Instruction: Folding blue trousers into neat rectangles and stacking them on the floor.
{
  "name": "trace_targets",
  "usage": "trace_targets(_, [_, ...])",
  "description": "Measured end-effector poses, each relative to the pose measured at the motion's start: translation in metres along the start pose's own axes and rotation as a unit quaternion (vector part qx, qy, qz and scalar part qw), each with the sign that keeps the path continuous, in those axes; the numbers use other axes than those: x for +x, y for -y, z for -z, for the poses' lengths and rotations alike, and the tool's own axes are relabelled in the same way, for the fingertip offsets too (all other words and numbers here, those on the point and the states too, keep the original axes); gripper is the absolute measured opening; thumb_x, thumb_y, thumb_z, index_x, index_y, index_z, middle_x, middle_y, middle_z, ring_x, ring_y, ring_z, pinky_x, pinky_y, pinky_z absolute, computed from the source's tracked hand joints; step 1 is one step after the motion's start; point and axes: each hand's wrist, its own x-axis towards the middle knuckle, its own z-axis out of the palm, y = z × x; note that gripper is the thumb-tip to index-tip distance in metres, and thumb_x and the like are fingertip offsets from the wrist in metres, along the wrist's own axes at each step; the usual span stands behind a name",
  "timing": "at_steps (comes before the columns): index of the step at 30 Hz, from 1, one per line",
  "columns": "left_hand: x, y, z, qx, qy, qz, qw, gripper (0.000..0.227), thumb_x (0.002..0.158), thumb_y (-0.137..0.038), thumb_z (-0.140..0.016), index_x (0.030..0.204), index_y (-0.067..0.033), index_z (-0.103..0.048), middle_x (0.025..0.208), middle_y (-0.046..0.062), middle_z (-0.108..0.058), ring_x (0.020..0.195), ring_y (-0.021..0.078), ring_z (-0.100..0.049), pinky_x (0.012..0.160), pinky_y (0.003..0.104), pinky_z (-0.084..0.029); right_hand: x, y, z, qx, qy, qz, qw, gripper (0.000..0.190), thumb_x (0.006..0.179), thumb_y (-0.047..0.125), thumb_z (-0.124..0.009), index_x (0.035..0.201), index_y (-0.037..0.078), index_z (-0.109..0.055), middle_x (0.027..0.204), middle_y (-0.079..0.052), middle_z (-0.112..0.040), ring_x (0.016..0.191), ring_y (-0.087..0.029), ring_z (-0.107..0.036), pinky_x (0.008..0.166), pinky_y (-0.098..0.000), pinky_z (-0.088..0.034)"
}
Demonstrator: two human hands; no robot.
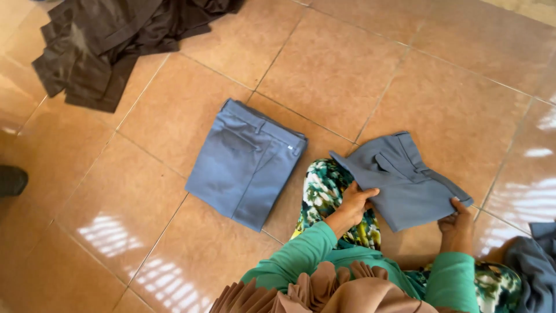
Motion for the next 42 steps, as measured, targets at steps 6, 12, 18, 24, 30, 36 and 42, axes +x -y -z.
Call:
trace_targets(6, [-0.003,-0.11,0.058,-0.101,0.078,-0.204,0.971,0.045,0.08,-0.011,-0.081,0.121,-0.0194,-0.065,0.11,0.0,-0.074,0.099,0.0159,-0.07,0.081,0.032,-0.061,-0.125,0.043,-0.204,-0.03,0.212,0.16,0.964,0.031,0.086,-0.002,-0.067,0.107,0.021,-0.074,0.107,0.007,-0.079,0.103,-0.008,-0.077,0.1,-0.0225,-0.065])
trace_targets(12, [-0.144,-0.19,0.158,-0.098,0.005,-0.383,0.919,0.048,0.088,-0.008,-0.077,0.132,-0.0122,-0.06,0.122,0.004,-0.07,0.112,0.0182,-0.065,0.095,0.036,-0.057,-0.252,-0.042,-0.351,-0.118,0.431,0.103,0.888,0.044,0.078,0.008,-0.075,0.121,0.019,-0.068,0.116,0.0,-0.076,0.108,-0.017,-0.074,0.083,-0.0342,-0.062])
trace_targets(18, [-0.168,-0.108,0.287,-0.094,-0.284,-0.303,0.905,0.068,0.091,-0.003,-0.073,0.153,-0.0204,-0.049,0.144,0.018,-0.058,0.134,0.0395,-0.052,0.105,0.055,-0.046,-0.167,-0.245,-0.363,-0.263,0.432,-0.022,0.862,0.068,0.086,0.004,-0.079,0.142,0.021,-0.045,0.118,-0.002,-0.058,0.107,-0.032,-0.068,0.083,-0.0507,-0.063])
trace_targets(24, [-0.135,-0.046,0.338,-0.179,-0.38,-0.232,0.877,0.074,0.091,-0.004,-0.076,0.156,-0.0165,-0.042,0.146,0.026,-0.053,0.134,0.0516,-0.046,0.107,0.061,-0.041,-0.204,-0.266,-0.334,-0.336,0.411,-0.002,0.848,0.074,0.086,-0.005,-0.073,0.146,0.017,-0.035,0.14,-0.022,-0.048,0.126,-0.053,-0.053,0.091,-0.0705,-0.049])
trace_targets(30, [-0.134,-0.074,0.348,-0.171,-0.387,-0.246,0.872,0.076,0.088,-0.002,-0.076,0.154,-0.0255,-0.046,0.138,0.029,-0.058,0.132,0.0537,-0.048,0.105,0.063,-0.041,-0.214,-0.266,-0.343,-0.313,0.399,0.002,0.862,0.075,0.087,-0.006,-0.071,0.148,0.019,-0.035,0.138,-0.022,-0.047,0.126,-0.058,-0.05,0.094,-0.0749,-0.046])
trace_targets(36, [-0.132,-0.097,0.35,-0.158,-0.397,-0.255,0.868,0.082,0.09,-0.002,-0.073,0.16,-0.0216,-0.036,0.141,0.034,-0.053,0.134,0.0532,-0.047,0.104,0.065,-0.041,-0.19,-0.283,-0.349,-0.315,0.389,0.015,0.866,0.076,0.086,-0.006,-0.074,0.148,0.018,-0.036,0.134,-0.022,-0.05,0.121,-0.056,-0.055,0.091,-0.0742,-0.048])
trace_targets(42, [-0.148,-0.096,0.311,-0.148,-0.427,-0.248,0.857,0.093,0.089,-0.002,-0.073,0.164,-0.0232,-0.023,0.134,0.034,-0.058,0.127,0.0491,-0.056,0.1,0.059,-0.048,-0.198,-0.271,-0.345,-0.335,0.401,0.015,0.852,0.085,0.086,-0.006,-0.073,0.155,0.016,-0.029,0.13,-0.026,-0.052,0.122,-0.057,-0.055,0.093,-0.0717,-0.048])
